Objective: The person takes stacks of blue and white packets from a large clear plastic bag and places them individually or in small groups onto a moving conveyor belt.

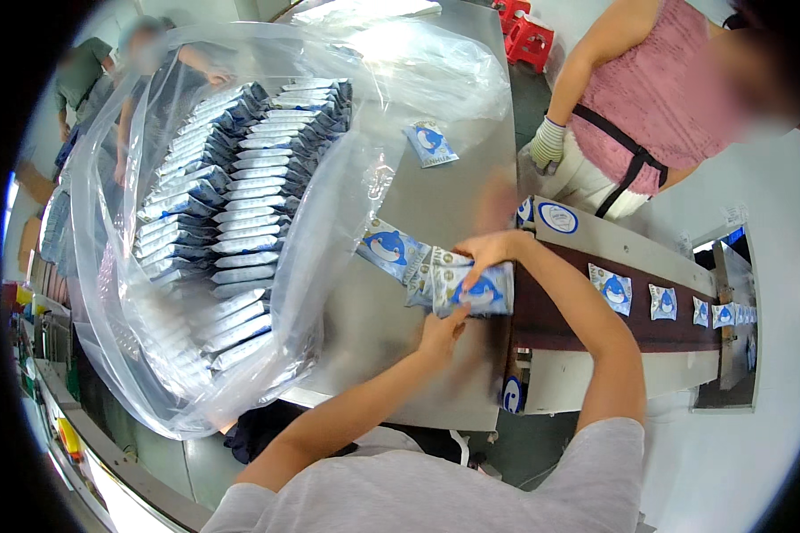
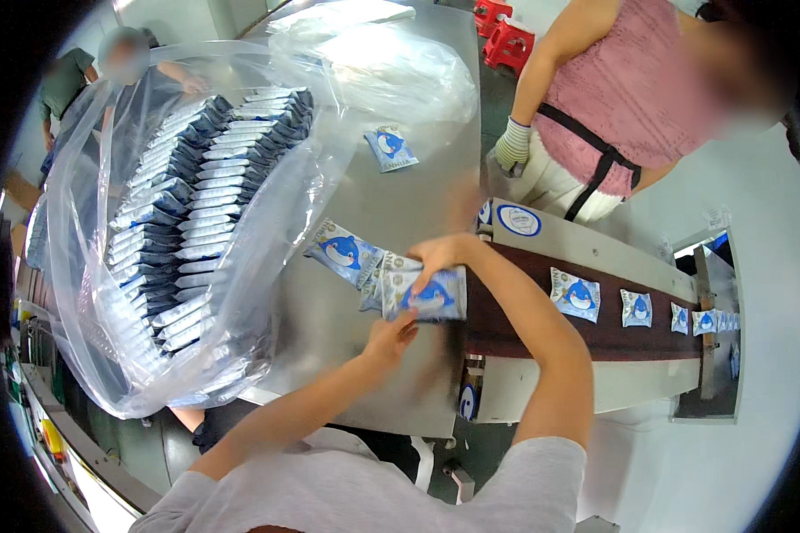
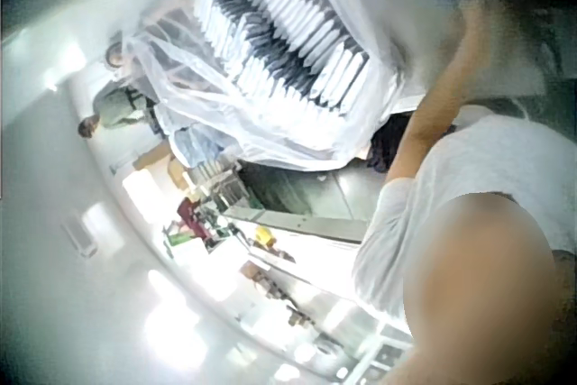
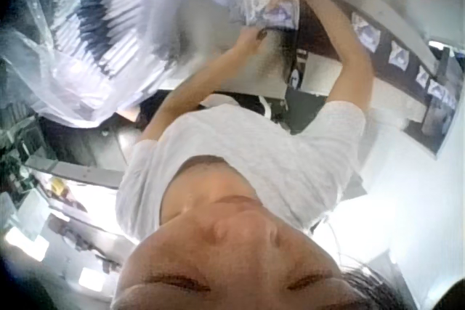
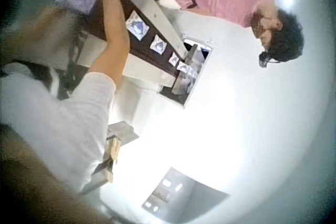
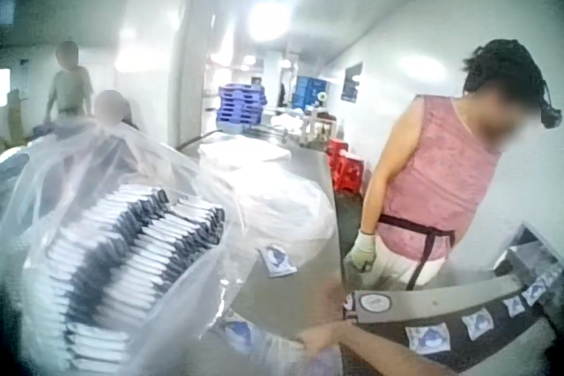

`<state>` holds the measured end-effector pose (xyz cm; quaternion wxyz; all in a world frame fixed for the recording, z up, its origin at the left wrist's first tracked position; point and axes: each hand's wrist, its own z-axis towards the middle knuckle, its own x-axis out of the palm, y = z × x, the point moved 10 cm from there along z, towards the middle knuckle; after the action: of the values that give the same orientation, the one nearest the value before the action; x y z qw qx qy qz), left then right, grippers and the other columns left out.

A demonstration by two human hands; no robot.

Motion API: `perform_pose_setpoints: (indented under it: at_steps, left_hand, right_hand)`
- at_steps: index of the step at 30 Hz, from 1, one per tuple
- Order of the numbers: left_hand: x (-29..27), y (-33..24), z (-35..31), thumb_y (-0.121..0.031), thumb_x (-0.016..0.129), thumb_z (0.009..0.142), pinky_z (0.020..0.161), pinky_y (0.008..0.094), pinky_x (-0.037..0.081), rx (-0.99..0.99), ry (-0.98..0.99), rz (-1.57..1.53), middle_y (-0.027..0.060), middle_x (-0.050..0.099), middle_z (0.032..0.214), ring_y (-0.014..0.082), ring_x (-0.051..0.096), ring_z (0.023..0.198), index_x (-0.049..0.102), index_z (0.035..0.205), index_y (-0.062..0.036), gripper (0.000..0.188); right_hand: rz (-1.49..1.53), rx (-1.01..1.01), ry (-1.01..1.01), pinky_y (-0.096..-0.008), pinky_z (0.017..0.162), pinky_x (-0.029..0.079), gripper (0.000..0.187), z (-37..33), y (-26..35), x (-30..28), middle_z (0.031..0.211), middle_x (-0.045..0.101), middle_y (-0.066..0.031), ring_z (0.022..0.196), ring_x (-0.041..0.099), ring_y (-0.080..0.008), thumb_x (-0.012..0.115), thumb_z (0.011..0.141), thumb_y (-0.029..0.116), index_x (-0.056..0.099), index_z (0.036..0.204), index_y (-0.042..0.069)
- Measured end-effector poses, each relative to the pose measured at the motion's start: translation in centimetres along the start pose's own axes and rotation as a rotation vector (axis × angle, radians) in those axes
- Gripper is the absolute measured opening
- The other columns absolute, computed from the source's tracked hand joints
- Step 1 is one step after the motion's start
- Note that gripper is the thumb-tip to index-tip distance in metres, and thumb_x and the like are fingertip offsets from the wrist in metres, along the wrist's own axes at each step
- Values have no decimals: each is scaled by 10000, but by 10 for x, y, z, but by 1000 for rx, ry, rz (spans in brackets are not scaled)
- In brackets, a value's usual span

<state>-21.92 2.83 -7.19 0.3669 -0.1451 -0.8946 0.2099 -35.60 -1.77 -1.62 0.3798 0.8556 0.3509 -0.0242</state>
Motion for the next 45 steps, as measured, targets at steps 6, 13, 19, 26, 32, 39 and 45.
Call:
perform_pose_setpoints:
  at_steps: [6, 13, 19, 26, 32, 39, 45]
  left_hand:
    - [-20, 10, -30, -149, 719, 826, 884, 313, 475, -33, -33, -354, 7, 597, 1084, 154, 576, 1007, 523, 1166, -122, 393]
    - [-29, -92, -80, -278, 712, 835, 887, 330, 442, 206, -165, -45, 57, 572, 1175, 163, 544, 1063, 529, 1208, -72, 464]
    - [-71, -170, 0, -466, 671, 790, 666, 332, 467, 430, -405, 15, 72, 616, 895, 181, 578, 771, 627, 957, -31, 468]
    - [-71, -166, -51, -366, 675, 799, 872, 348, 429, 487, -122, 77, 101, 523, 1163, 202, 523, 1049, 446, 1251, -63, 591]
    - [-16, -122, -136, -190, 733, 761, 1007, 372, 365, 811, 332, 665, 144, 391, 1366, 232, 435, 1219, 244, 1398, -38, 817]
    - [-67, -81, -151, -117, 714, 762, 932, 360, 437, 756, 375, 1090, 171, 427, 1305, 273, 520, 1101, 386, 1315, -12, 652]
    - [-103, -78, -185, -72, 643, 788, 845, 383, 497, 751, 286, 1312, 159, 431, 1312, 320, 539, 1086, 545, 1180, -65, 404]
  right_hand:
    - [-342, -40, -393, -331, 960, 407, 822, -15, 40, 21, 1253, 541, -181, 1110, 526, -247, 845, 613, 293, 437, 1251, -25]
    - [441, -408, -497, -315, 936, 425, 594, -38, 107, 14, 1120, 602, -86, 1044, 547, -192, 819, 703, 227, 548, 1191, 22]
    - [376, -219, -847, -331, 879, 481, 589, 63, 76, -47, 1091, 646, -138, 989, 622, -230, 753, 701, 410, 619, 1124, 22]
    - [718, -358, -1218, -368, 1023, 358, 1056, 12, 105, 29, 1282, 478, -222, 1186, 484, -342, 821, 609, 382, 221, 1394, 7]
    - [561, -700, -1257, -407, 1070, 295, 1048, -54, 118, 115, 1297, 454, -166, 1239, 431, -286, 857, 580, 324, 256, 1386, 29]
    - [-68, 25, -1152, -441, 1016, 354, 1055, -82, 148, 122, 1222, 503, -181, 1166, 475, -359, 850, 515, 367, 303, 1342, 10]
    - [-189, 365, -949, -425, 889, 451, 1032, -70, 114, 134, 1219, 523, -221, 1119, 525, -376, 841, 488, 349, 345, 1330, 18]
